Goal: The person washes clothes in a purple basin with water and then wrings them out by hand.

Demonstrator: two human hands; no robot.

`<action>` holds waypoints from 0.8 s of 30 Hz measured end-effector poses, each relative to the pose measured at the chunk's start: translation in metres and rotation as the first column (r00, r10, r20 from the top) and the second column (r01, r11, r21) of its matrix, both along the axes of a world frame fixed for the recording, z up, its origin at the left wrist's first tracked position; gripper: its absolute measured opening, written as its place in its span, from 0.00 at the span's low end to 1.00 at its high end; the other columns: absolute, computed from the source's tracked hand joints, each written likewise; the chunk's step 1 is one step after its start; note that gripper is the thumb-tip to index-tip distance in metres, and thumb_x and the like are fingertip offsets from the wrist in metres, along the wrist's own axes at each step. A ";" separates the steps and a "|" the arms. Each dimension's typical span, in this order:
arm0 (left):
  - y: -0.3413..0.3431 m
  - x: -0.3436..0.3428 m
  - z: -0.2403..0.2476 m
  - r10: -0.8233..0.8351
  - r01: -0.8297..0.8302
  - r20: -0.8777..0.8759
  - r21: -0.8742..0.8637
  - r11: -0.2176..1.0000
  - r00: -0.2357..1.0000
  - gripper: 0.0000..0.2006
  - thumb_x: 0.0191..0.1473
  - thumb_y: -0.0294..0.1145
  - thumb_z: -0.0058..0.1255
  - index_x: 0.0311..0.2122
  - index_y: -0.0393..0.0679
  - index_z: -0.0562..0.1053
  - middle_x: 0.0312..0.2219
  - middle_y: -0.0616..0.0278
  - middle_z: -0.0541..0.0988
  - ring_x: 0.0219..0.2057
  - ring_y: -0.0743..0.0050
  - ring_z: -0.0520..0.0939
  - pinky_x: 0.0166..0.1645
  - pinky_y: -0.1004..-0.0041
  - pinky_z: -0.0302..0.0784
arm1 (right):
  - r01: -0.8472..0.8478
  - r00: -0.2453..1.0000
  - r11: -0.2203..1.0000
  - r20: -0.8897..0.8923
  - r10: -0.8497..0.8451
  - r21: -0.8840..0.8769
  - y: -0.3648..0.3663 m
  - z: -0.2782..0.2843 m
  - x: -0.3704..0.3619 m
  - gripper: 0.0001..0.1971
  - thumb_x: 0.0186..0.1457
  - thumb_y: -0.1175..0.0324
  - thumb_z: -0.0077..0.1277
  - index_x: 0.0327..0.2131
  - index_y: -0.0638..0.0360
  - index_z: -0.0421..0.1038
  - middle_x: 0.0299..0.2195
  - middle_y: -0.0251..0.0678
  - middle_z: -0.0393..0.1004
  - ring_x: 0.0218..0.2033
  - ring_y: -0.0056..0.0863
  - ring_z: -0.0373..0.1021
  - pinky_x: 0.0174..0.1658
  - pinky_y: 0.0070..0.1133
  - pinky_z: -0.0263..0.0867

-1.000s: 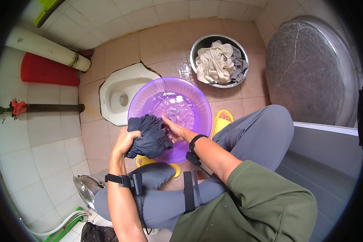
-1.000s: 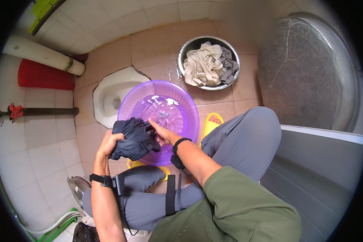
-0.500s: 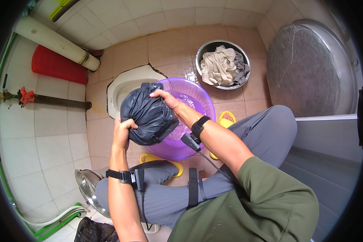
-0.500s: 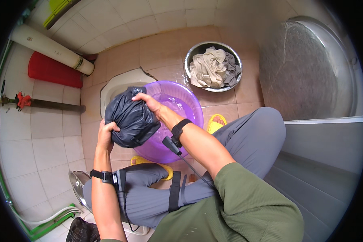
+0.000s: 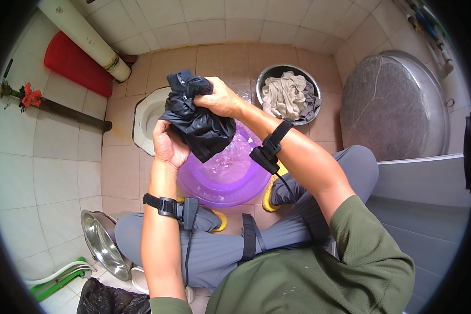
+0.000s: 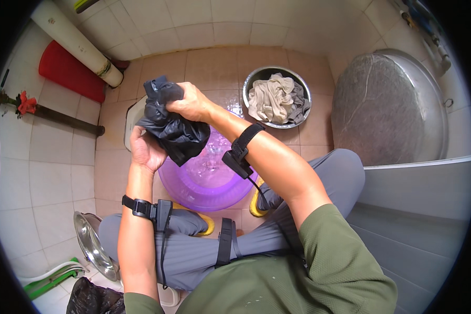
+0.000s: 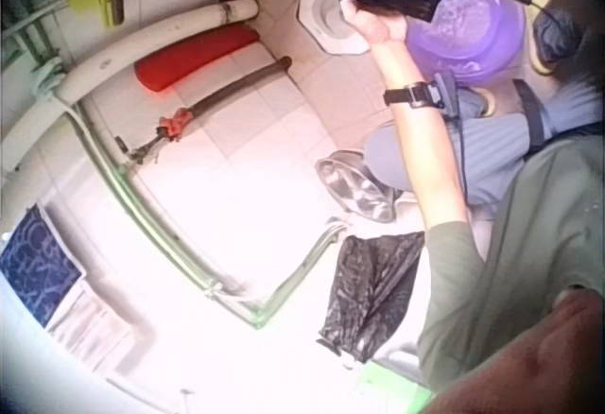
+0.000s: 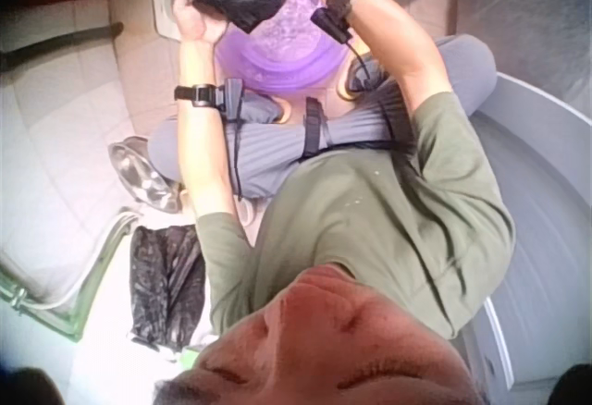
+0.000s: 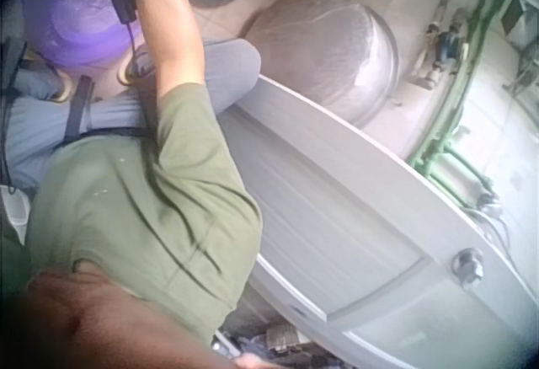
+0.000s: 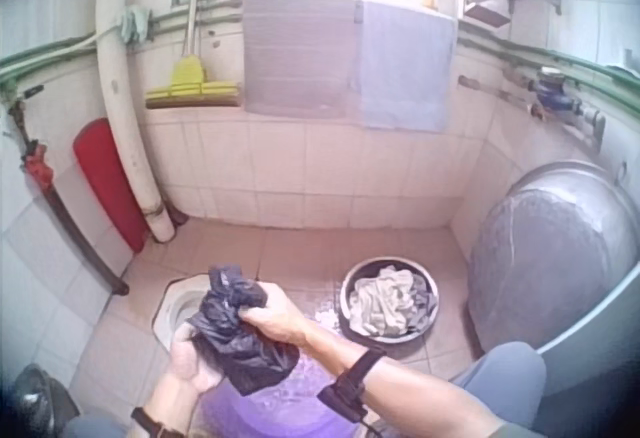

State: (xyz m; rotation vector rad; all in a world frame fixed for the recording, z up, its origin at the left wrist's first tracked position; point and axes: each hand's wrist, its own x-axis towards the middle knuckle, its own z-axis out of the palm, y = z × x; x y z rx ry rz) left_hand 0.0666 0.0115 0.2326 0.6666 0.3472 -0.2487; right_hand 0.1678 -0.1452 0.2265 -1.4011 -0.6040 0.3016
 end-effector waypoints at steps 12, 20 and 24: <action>-0.005 -0.002 -0.034 -0.053 0.037 0.123 0.122 0.992 0.991 0.30 0.49 0.49 0.58 0.52 0.40 0.68 0.45 0.57 0.77 0.45 0.63 0.79 0.54 0.63 0.75 | -0.098 0.990 0.983 -0.111 0.082 -0.152 0.000 -0.008 -0.031 0.15 0.40 0.69 0.49 0.33 0.67 0.74 0.29 0.39 0.77 0.31 0.25 0.71 0.37 0.25 0.67; -0.008 0.010 -0.052 0.217 -0.222 0.047 0.194 0.956 0.975 0.13 0.49 0.35 0.52 0.37 0.36 0.75 0.31 0.60 0.80 0.32 0.71 0.82 0.37 0.73 0.79 | 0.314 0.949 0.827 0.171 -0.264 -0.467 0.011 -0.007 -0.056 0.33 0.41 0.58 0.51 0.51 0.66 0.61 0.32 0.59 0.75 0.36 0.57 0.72 0.43 0.40 0.67; -0.006 0.015 -0.048 0.342 -0.350 0.104 0.458 0.817 0.934 0.06 0.44 0.29 0.53 0.27 0.39 0.75 0.25 0.67 0.77 0.26 0.77 0.77 0.33 0.75 0.72 | 0.465 0.876 0.854 0.263 -0.405 -0.233 0.006 -0.024 -0.061 0.34 0.38 0.60 0.56 0.50 0.68 0.65 0.42 0.56 0.69 0.45 0.49 0.69 0.50 0.33 0.65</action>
